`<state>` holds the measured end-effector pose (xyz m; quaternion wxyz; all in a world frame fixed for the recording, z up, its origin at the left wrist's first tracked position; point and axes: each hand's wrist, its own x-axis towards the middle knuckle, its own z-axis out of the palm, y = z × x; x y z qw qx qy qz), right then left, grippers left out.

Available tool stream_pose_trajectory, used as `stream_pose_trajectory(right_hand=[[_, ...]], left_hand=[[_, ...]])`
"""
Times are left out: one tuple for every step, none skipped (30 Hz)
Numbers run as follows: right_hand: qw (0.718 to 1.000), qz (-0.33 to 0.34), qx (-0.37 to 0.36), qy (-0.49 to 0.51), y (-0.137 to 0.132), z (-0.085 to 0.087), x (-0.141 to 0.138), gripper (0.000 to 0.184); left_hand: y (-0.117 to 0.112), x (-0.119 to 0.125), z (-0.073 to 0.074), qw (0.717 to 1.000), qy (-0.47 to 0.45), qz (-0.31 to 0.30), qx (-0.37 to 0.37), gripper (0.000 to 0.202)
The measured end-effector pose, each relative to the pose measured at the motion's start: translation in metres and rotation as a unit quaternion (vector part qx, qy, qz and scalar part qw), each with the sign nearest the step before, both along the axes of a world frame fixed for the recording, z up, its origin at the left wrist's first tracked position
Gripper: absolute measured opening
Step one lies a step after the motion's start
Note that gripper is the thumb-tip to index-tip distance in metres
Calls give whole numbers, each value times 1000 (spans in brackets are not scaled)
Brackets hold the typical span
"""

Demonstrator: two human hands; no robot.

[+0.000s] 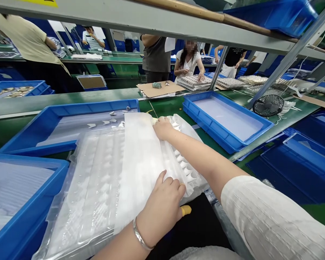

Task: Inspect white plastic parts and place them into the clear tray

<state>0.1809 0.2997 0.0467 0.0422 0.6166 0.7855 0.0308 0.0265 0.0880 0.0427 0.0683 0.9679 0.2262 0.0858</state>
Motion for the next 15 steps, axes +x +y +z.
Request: stream_pose_trajectory(right_hand=[[1000, -5, -3, -1, -1, 1, -2, 32], [1000, -9, -6, 0, -1, 3, -4, 32], [1000, -13, -9, 0, -2, 7, -5, 32], [1000, -16, -11, 2, -3, 11, -5, 31], [1000, -18, -9, 5, -5, 16, -3, 30], [1000, -16, -3, 10, -9, 21, -1, 30], [1000, -11, 6, 16, -15, 27, 1, 29], [1000, -2, 20, 24, -23, 32, 4, 30], [998, 10, 38, 38, -35, 36, 7, 30], [997, 24, 52, 51, -49, 40, 11, 31], [994, 42, 74, 73, -64, 43, 16, 31], [983, 60, 115, 128, -80, 45, 23, 29], [969, 82, 148, 179, -95, 46, 31, 28], [957, 104, 160, 219, -109, 46, 41, 27], [950, 117, 157, 243, -122, 46, 52, 27]], left_hand=[[0, 1, 1, 1000, 3, 0, -3, 27], [-1, 1, 2, 1000, 7, -1, -3, 26], [-3, 1, 4, 1000, 10, -1, -2, 25], [-5, 0, 5, 1000, 7, 0, 0, 27], [-9, -3, 6, 1000, -1, 1, 4, 30], [-14, -10, 6, 1000, -16, 4, 8, 34], [-19, -19, 7, 999, -35, 6, 11, 40], [-25, -31, 7, 998, -57, 8, 14, 44], [-30, -47, 8, 997, -77, 12, 16, 48], [-36, -64, 9, 995, -92, 18, 17, 49], [-40, -83, 11, 994, -100, 30, 16, 50], [-42, -102, 14, 993, -104, 53, 15, 52], [-42, -122, 18, 991, -104, 83, 11, 55], [-40, -141, 22, 986, -104, 128, 5, 56], [-34, -161, 27, 978, -108, 180, 0, 55]])
